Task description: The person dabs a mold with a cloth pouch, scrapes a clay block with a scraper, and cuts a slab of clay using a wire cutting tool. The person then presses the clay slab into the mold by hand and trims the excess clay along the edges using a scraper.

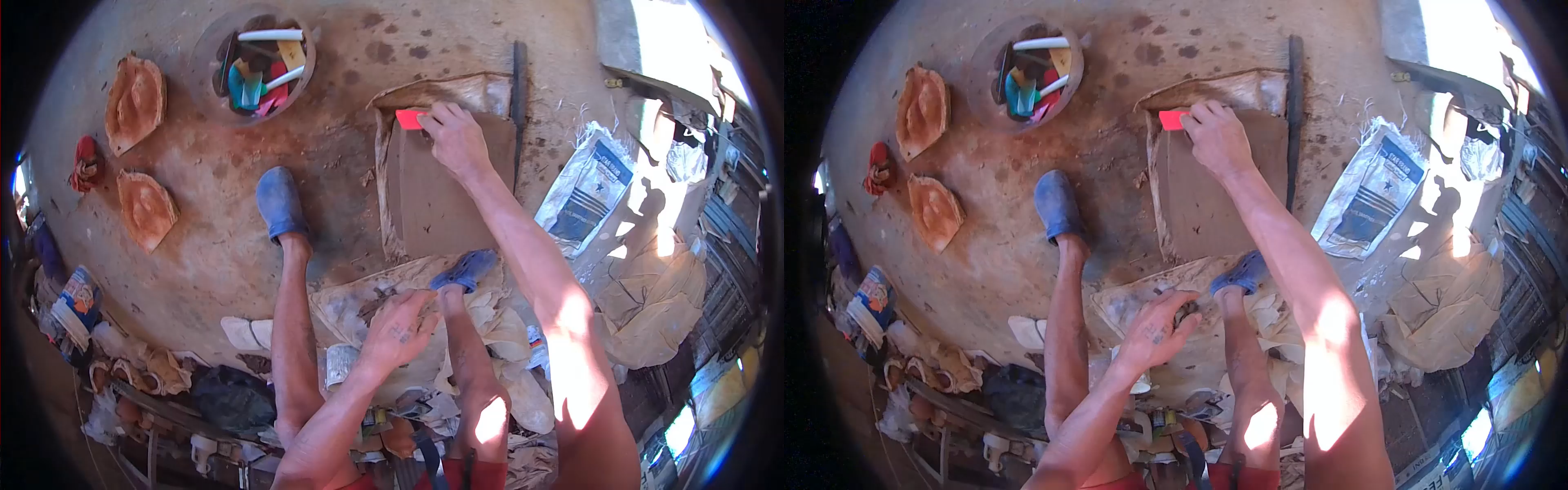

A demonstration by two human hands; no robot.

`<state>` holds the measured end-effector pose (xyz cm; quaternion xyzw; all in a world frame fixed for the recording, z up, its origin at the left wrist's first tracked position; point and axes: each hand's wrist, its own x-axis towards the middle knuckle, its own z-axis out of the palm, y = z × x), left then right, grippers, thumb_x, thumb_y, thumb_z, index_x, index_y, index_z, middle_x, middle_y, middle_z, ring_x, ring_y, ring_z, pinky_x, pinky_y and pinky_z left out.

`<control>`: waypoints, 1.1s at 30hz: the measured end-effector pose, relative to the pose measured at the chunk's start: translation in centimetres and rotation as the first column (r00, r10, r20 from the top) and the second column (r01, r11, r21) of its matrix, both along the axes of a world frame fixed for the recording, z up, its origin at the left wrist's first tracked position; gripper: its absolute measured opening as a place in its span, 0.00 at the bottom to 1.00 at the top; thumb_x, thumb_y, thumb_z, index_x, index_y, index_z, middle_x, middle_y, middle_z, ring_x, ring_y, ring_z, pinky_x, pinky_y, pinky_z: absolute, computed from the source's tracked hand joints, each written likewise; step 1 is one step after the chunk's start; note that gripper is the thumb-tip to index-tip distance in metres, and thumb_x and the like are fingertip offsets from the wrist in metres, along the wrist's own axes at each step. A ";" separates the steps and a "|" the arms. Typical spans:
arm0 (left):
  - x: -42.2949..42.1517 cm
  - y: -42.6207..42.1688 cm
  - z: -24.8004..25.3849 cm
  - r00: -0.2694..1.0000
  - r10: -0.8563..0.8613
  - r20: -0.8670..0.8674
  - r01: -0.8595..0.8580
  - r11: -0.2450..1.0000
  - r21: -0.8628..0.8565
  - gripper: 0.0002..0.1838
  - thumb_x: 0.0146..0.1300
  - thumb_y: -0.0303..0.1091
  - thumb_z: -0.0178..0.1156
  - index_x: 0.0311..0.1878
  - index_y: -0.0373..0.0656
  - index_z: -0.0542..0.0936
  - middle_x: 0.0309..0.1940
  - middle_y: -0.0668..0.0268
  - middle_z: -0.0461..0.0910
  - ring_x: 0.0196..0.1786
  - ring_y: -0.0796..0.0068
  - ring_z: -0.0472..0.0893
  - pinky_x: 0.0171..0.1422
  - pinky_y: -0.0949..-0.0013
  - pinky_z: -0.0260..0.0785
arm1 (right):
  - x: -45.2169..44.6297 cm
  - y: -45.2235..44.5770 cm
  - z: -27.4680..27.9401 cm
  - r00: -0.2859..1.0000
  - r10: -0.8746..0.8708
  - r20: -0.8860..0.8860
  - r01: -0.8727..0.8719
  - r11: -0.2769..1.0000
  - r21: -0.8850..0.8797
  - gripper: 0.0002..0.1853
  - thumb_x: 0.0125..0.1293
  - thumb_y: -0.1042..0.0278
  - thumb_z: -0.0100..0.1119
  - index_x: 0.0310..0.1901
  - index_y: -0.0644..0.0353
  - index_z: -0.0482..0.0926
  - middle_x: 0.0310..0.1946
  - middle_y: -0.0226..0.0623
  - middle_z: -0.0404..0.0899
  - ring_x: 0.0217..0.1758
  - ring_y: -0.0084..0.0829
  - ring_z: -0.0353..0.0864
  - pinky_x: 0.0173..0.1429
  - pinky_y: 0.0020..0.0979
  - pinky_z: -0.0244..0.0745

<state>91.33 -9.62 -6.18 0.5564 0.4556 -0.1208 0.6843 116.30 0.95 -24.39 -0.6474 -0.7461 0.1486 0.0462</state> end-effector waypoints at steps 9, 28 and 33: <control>-0.6 -2.0 -0.4 0.995 0.013 0.095 -0.011 1.000 -0.021 0.21 0.70 0.35 0.63 0.63 0.38 0.80 0.56 0.48 0.83 0.59 0.46 0.83 0.64 0.52 0.75 | -7.1 -21.1 3.5 0.992 -0.001 -0.129 -0.004 0.999 -0.042 0.21 0.59 0.65 0.61 0.54 0.63 0.85 0.45 0.34 0.80 0.53 0.36 0.79 0.61 0.43 0.75; 0.0 -4.0 -1.3 0.996 0.034 0.077 -0.027 0.995 -0.092 0.21 0.69 0.35 0.65 0.63 0.40 0.81 0.53 0.49 0.85 0.52 0.51 0.85 0.55 0.56 0.78 | -6.2 -16.0 2.2 0.990 -0.002 -0.142 0.007 1.000 0.028 0.22 0.54 0.73 0.63 0.53 0.61 0.85 0.42 0.36 0.78 0.52 0.41 0.77 0.52 0.44 0.74; 0.5 -3.3 -1.7 0.992 0.035 0.119 -0.026 0.997 -0.074 0.21 0.70 0.35 0.64 0.63 0.39 0.81 0.51 0.49 0.86 0.52 0.53 0.86 0.53 0.56 0.79 | -6.4 -22.5 4.9 0.961 0.187 -0.203 -0.222 0.960 -0.169 0.15 0.57 0.67 0.63 0.45 0.63 0.85 0.41 0.35 0.79 0.50 0.38 0.78 0.53 0.43 0.75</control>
